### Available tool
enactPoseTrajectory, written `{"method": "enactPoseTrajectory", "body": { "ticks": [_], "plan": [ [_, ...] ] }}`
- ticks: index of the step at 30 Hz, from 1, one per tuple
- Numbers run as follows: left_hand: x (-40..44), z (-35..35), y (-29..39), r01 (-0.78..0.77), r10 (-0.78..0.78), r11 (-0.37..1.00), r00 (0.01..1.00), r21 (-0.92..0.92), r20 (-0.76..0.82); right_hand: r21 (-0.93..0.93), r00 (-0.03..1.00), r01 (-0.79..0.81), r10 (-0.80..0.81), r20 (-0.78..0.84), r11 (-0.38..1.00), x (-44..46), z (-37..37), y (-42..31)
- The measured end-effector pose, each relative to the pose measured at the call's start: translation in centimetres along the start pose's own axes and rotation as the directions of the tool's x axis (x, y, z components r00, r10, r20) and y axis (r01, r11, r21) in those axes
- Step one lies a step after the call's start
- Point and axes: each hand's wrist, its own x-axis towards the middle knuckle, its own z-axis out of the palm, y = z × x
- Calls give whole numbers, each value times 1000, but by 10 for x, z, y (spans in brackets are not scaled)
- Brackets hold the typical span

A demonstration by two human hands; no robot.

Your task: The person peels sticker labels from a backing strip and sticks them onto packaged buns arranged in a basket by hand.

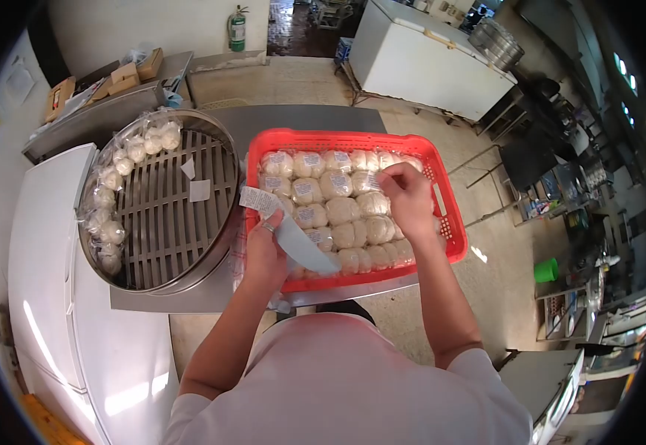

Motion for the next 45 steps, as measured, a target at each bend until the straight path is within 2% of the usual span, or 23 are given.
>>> {"method": "enactPoseTrajectory", "body": {
  "ticks": [3,4,7,13,14,16,19,22,25,28,31,40,43,45],
  "plan": [
    [9,-17,-3,35,-31,999,990,-31,135,-121,983,-115,131,131,986,13,15,66],
    [11,-17,-4,4,-2,1000,994,-19,113,-138,961,-170,195,194,976,11,26,79],
    [12,-14,-6,-62,62,998,995,3,75,-414,930,-130,255,263,901,5,52,93],
    [7,-11,-4,-88,88,996,993,7,77,-637,935,-16,238,264,771,19,44,83],
    [6,-8,-4,-84,84,996,994,0,65,-614,912,14,241,331,789,24,39,87],
    [4,-6,-3,-80,80,997,996,6,44,-559,856,65,242,458,827,35,31,94],
    [-2,1,-2,-82,80,995,996,55,28,-609,696,-48,464,548,792,55,31,96],
    [-9,12,-2,-87,86,991,996,100,15,-526,486,-210,554,675,824,72,29,91],
    [-9,17,-2,-105,108,987,994,118,-16,-568,351,-148,580,736,810,86,28,86],
    [-12,20,-4,-137,141,984,990,111,-30,-551,351,-64,536,768,832,90,31,95],
    [-8,18,-5,-148,154,982,987,113,-46,-614,358,50,560,747,788,92,31,92],
    [-9,18,-7,-188,200,964,979,187,-47,-656,582,211,446,679,724,66,30,66],
    [-17,25,-6,-182,197,963,979,198,-54,-619,638,192,382,669,762,58,26,64],
    [-17,29,-5,-171,183,967,982,190,-48,-621,708,247,299,639,744,49,27,68]
  ]
}}
